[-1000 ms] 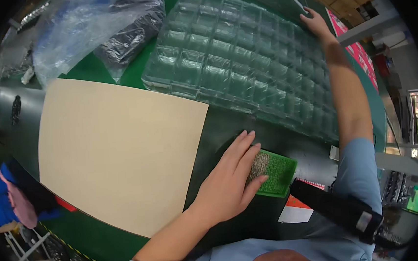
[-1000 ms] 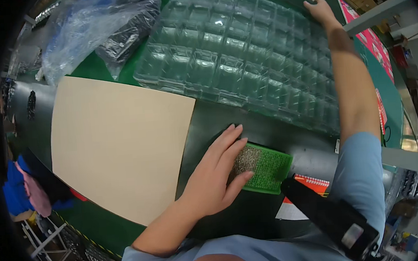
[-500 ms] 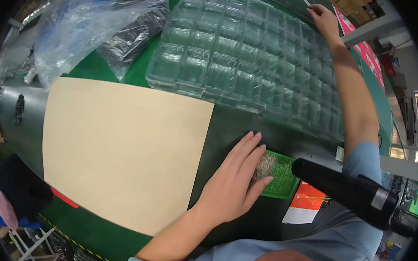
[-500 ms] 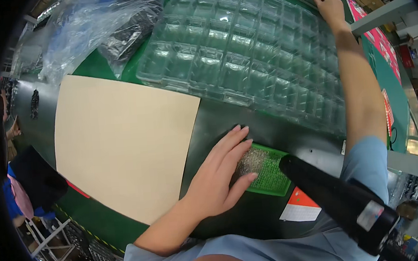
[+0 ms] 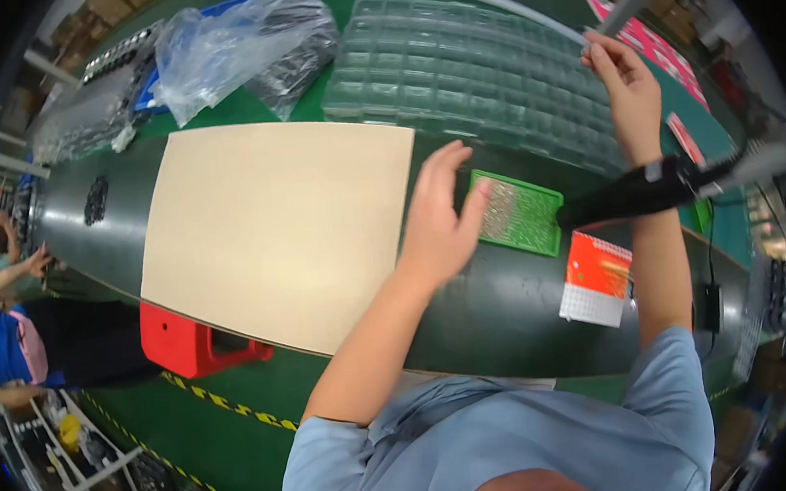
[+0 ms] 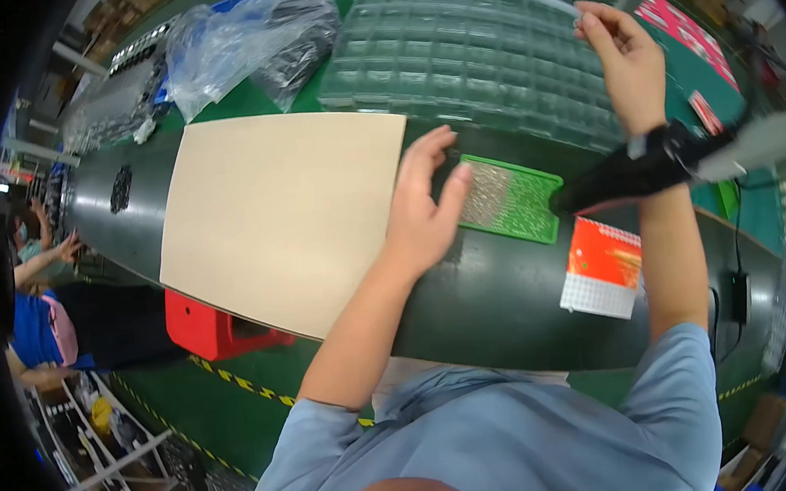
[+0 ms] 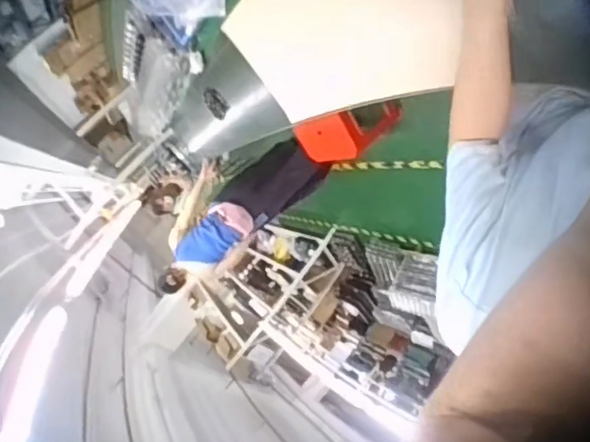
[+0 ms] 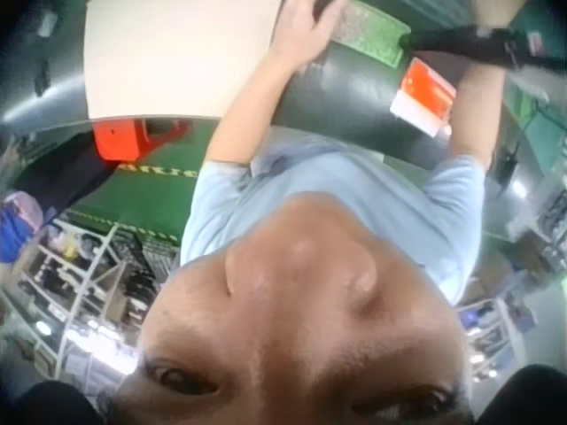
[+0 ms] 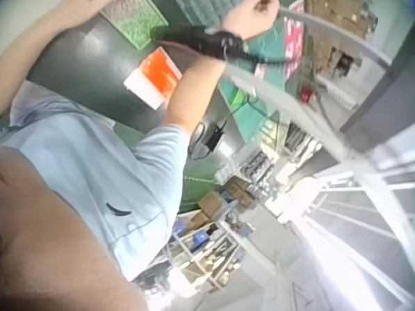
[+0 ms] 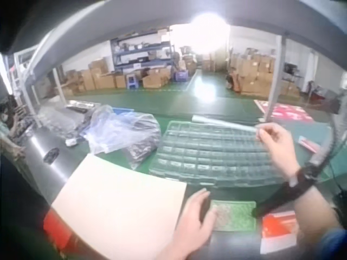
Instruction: Assembling small electronic components at a workbench using pliers and a hot air gun.
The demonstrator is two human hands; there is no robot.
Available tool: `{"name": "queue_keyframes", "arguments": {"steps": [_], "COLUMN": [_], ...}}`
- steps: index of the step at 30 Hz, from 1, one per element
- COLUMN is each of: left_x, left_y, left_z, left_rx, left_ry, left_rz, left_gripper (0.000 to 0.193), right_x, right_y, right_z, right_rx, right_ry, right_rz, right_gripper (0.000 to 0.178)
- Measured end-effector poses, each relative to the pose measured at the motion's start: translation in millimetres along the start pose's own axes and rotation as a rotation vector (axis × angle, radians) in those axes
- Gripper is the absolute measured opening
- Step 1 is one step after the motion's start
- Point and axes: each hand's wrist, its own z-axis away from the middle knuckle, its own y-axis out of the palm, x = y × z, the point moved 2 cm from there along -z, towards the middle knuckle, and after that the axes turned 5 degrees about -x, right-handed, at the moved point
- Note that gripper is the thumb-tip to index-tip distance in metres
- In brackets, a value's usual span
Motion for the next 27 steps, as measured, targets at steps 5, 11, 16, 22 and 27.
{"name": "queue_keyframes", "arguments": {"steps": [5, 11, 16, 22, 27], "left_x": [1.8, -13.6, -18.8, -22.6, -28.9], "left_y": [-2.2, -6.0, 0.0, -3.9, 5.2], "left_z": [1.8, 4.5, 8.9, 18.6, 21.2], "left_rx": [-0.117, -0.13, 0.082, 0.5, 0.61], "left_ry": [-0.069, -0.119, -0.317, -0.39, -0.373], "left_rz": [0.145, 0.424, 0.673, 0.811, 0.825], "left_gripper": [0.03, 0.018, 0.012, 0.017, 0.026], "right_x": [18.2, 23.7, -3.7, 2.1, 13.3], "right_y": [-67.1, -111.8, -142.7, -158.2, -137.6], "right_z": [85.4, 160.0, 191.0, 197.0, 201.3], "right_rx": [-0.26, -0.521, -0.737, -0.746, -0.559], "right_ry": [0.01, 0.05, 0.025, 0.011, -0.028], "right_rz": [0.153, -0.011, 0.156, 0.026, -0.24], "right_gripper": [0.025, 0.027, 0.038, 0.038, 0.032]}}
